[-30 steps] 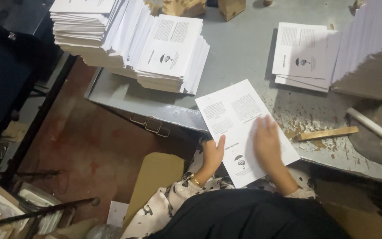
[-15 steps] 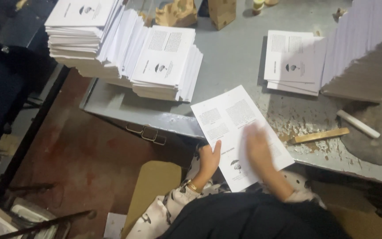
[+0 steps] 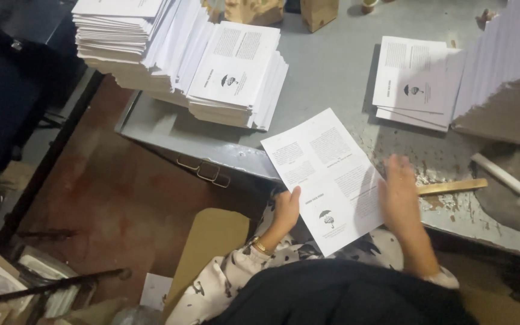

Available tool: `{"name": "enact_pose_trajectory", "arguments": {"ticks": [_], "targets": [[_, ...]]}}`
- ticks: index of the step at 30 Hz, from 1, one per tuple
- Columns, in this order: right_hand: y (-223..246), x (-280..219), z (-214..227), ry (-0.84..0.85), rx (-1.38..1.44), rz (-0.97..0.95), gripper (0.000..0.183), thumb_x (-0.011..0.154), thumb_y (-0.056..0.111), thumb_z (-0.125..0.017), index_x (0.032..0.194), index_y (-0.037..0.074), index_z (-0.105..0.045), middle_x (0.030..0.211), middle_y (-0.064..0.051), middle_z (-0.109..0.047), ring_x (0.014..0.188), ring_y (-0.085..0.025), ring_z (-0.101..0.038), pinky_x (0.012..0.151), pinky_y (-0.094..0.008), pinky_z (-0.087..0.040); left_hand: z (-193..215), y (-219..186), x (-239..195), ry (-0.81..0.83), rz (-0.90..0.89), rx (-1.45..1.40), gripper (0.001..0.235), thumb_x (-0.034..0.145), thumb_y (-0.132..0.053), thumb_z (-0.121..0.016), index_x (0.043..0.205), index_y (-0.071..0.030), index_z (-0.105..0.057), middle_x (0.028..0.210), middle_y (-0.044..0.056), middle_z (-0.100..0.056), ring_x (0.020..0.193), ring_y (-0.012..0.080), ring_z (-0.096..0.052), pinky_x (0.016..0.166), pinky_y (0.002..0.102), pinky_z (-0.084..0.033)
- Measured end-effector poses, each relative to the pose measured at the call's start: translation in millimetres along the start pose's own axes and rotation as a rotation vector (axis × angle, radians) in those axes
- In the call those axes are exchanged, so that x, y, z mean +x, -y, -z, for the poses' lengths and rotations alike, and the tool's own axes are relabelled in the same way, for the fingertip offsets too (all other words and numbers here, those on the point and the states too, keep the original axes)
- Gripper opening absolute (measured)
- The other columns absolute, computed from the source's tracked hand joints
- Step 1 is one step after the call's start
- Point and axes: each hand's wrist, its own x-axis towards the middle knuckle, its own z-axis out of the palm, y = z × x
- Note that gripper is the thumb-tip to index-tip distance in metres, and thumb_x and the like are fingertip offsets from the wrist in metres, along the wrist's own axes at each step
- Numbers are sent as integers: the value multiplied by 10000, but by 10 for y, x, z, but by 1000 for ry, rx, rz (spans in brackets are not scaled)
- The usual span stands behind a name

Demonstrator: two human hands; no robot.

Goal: Folding printed sheets of paper and stacking them neatly on a table using a wooden block for creasing.

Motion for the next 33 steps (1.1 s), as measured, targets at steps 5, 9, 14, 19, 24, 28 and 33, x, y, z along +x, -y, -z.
{"name": "enact_pose_trajectory", "arguments": {"ticks": [5,9,14,19,24,28,33], "targets": [[-712,-152,451,310,-136,-193,601,948,337,-570,1519,181,-463,1634,-122,-393,1541,-394,-251,1232,-611,-117,320,-441,-139,102,185,-86,497,975,-405,-510,1035,20,-760,1051,81,-788,889,177,-716,733,336,-489],[-1135,-372,391,23,-132,38,532,948,-76,-574,1463,51,-613,1600,-322,-503,1519,-565,-370,1210,-742,-212,215,-208,46,141,216,-578,401,945,-229,-624,1169,91,-714,1165,176,-736,993,219,-715,897,291,-556],[-387,-346,771,252,189,40,942,765,-100,-657,1599,97,-267,1732,-139,-82,1599,-330,11,1210,-643,-149,587,-841,-88,297,263,-688,472,945,-211,-594,1322,71,-623,1325,200,-670,1159,318,-687,1007,383,-552],[-146,-497,557,60,270,250,1318,603,-150,-763,1646,264,-71,1743,-81,-6,1601,-342,13,1245,-677,-132,783,-1008,-138,347,299,-694,506,884,-211,-647,1297,81,-639,1295,219,-683,1108,330,-703,970,385,-559],[-160,-573,150,0,496,446,416,953,50,-502,1325,147,-663,1473,8,-606,1448,-204,-480,1285,-364,-322,1005,-1156,-208,176,282,-496,510,980,-368,-629,1225,78,-667,1194,244,-646,1054,237,-584,887,384,-530],[238,-637,223,-360,848,412,261,804,211,-791,888,-33,-752,936,-203,-791,839,-376,-794,728,-449,-658,1082,-1782,-272,234,271,-987,801,983,-729,-390,1278,-24,-628,1061,210,-734,874,292,-734,773,435,-604],[493,-561,1,-432,814,-718,284,1026,191,-811,996,-30,-634,715,-130,-648,580,-156,-585,538,-251,-441,380,-1940,-421,353,-681,8,562,1009,-403,-590,1488,-120,-513,1590,202,-417,1455,435,-388,1201,606,-299]]}}
